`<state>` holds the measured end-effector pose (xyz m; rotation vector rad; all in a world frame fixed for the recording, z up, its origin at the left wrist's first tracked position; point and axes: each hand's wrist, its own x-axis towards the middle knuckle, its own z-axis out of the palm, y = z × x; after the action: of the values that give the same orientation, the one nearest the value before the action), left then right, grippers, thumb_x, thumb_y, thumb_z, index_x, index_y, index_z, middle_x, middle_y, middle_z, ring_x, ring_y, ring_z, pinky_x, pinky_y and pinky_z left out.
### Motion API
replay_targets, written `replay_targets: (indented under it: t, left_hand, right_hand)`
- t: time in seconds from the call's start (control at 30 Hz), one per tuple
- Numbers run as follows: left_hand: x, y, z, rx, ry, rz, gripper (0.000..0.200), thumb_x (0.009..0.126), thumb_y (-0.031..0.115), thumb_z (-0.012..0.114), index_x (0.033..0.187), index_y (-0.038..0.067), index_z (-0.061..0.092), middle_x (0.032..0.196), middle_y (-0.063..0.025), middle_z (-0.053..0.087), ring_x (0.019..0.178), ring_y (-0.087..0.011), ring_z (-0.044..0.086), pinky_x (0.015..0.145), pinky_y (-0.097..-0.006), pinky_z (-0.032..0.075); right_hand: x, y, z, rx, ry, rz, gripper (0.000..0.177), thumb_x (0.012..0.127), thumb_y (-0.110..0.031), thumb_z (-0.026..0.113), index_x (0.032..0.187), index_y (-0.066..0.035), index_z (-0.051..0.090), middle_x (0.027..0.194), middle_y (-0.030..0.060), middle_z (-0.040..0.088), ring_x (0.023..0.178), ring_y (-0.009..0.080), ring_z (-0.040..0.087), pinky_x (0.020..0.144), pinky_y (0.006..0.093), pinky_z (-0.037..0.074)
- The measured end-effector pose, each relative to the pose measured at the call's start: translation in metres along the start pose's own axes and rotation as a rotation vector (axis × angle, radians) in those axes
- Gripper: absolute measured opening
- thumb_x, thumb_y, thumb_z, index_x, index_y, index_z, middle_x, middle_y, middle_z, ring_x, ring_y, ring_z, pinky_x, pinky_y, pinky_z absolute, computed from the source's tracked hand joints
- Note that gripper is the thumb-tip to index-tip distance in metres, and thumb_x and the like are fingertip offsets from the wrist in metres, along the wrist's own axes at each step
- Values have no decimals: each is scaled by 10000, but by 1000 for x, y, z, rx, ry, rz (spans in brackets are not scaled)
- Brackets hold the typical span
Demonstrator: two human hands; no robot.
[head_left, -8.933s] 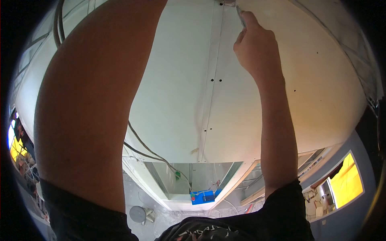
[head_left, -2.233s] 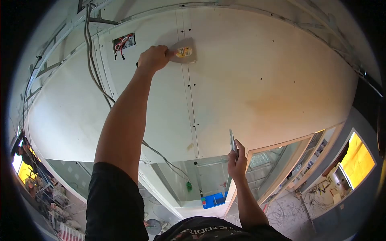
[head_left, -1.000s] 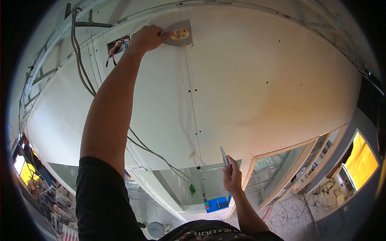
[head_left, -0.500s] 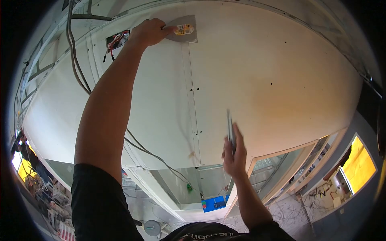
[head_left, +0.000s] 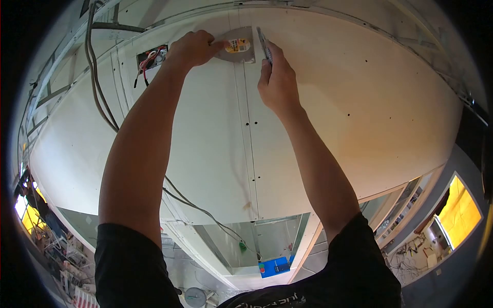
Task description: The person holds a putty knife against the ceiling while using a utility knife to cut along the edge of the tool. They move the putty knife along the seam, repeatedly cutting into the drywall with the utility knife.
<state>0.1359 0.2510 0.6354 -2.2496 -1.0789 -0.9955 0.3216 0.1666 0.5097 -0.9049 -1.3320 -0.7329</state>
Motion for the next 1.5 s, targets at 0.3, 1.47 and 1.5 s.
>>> replay_targets:
  t: [0.3, 1.47, 1.5]
  left_hand:
    - [2, -3, 6, -29, 81, 28, 641, 950, 698, 572, 931, 91, 776, 780, -127, 736, 793, -314, 738, 751, -474, 562]
    - [-22, 19, -13, -30, 83, -80, 514, 934, 524, 659, 1151, 72, 771, 1164, -240, 730, 1098, -415, 698, 961, -496, 550]
    - [-25, 19, -16, -42, 68, -67, 514, 934, 523, 658, 1152, 71, 771, 1163, -240, 730, 1091, -417, 701, 957, -497, 552]
  right_hand:
    - [6, 7, 18, -37, 37, -42, 420, 1007, -38, 532, 1418, -69, 451, 1102, 284, 678, 995, 456, 687, 837, 508, 552]
    - [-18, -40, -18, -297, -203, 198, 360, 997, -96, 552, 1353, -47, 572, 821, 199, 718, 770, 356, 723, 727, 450, 576]
    - [-21, -37, -17, -299, -205, 197, 360, 997, -96, 552, 1353, -47, 572, 821, 199, 718, 770, 356, 723, 727, 450, 576]
